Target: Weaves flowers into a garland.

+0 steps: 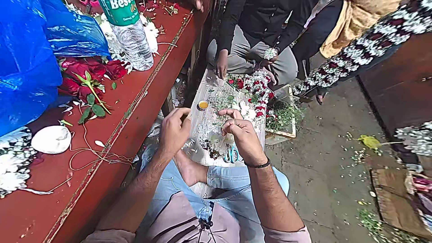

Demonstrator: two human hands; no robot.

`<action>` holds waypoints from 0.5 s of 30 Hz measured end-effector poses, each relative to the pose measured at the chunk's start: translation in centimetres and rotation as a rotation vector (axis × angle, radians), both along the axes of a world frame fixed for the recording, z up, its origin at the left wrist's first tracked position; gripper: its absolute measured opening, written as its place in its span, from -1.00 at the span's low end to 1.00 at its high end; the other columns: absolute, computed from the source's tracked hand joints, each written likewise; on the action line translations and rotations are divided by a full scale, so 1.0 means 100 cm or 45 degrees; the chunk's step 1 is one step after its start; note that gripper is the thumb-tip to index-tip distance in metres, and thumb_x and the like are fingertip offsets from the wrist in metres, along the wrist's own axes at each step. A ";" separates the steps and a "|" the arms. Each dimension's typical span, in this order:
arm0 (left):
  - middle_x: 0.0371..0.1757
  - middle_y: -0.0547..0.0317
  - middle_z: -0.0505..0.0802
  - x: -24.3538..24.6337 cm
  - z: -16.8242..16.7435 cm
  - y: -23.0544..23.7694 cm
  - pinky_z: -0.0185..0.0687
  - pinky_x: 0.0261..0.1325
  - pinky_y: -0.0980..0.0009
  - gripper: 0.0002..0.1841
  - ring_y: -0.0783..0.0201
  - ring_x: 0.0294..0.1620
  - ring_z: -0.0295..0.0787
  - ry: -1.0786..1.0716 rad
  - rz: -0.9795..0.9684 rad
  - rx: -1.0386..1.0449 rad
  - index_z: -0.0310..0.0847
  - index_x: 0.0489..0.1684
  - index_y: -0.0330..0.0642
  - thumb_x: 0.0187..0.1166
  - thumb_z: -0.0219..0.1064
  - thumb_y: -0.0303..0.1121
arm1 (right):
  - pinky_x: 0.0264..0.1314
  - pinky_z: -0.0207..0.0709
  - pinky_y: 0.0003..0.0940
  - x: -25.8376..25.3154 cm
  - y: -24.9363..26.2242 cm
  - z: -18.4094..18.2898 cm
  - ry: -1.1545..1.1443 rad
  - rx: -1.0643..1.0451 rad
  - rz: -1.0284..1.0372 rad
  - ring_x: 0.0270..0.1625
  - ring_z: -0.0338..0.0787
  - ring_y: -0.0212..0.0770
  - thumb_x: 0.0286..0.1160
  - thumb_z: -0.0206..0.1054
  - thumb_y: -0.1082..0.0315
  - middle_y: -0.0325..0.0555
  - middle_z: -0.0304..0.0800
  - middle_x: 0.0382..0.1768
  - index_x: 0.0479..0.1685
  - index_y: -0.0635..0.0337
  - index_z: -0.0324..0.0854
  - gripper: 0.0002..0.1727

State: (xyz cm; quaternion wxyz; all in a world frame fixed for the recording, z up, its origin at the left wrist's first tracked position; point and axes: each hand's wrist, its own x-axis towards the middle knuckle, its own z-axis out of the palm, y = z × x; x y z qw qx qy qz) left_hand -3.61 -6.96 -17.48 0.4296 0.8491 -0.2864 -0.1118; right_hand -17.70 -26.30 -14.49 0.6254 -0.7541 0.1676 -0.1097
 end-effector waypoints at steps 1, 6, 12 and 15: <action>0.13 0.21 0.85 -0.010 0.005 -0.005 0.63 -0.46 0.32 -0.68 0.36 -0.51 0.64 0.172 -0.114 -0.182 0.71 0.35 -0.04 0.73 0.18 -0.33 | 0.00 0.63 -0.25 0.000 -0.002 0.001 0.035 -0.038 0.015 0.14 0.69 -0.23 0.47 0.10 0.40 -0.14 0.60 0.46 -0.73 0.16 0.61 -0.63; -0.22 0.03 0.85 -0.026 0.003 -0.035 0.76 -0.35 0.36 -0.78 0.25 -0.41 0.77 0.846 -0.438 -0.556 0.69 0.19 -0.27 0.74 0.27 -0.40 | 0.06 0.59 -0.20 0.008 -0.009 -0.009 0.095 -0.196 0.046 0.29 0.63 -0.21 0.47 0.16 0.35 -0.19 0.63 0.42 -0.76 0.11 0.61 -0.63; -0.40 0.22 0.82 -0.011 0.008 -0.014 0.39 -0.50 0.63 -0.78 0.53 -0.56 0.54 1.310 -0.741 -0.289 0.75 -0.11 -0.28 0.77 0.18 -0.38 | 0.19 0.60 -0.16 -0.002 -0.016 -0.030 0.136 -0.075 0.009 0.35 0.63 -0.20 0.47 0.20 0.35 -0.19 0.69 0.36 -0.71 0.12 0.69 -0.65; -0.37 0.14 0.83 -0.018 0.010 -0.010 0.42 -0.47 0.61 -0.83 0.51 -0.54 0.54 1.275 -0.558 -0.666 0.79 -0.14 -0.31 0.67 0.27 -0.45 | 0.17 0.63 -0.19 0.001 -0.003 -0.041 0.131 0.000 0.055 0.23 0.69 -0.20 0.48 0.20 0.37 -0.12 0.71 0.29 -0.67 0.13 0.73 -0.66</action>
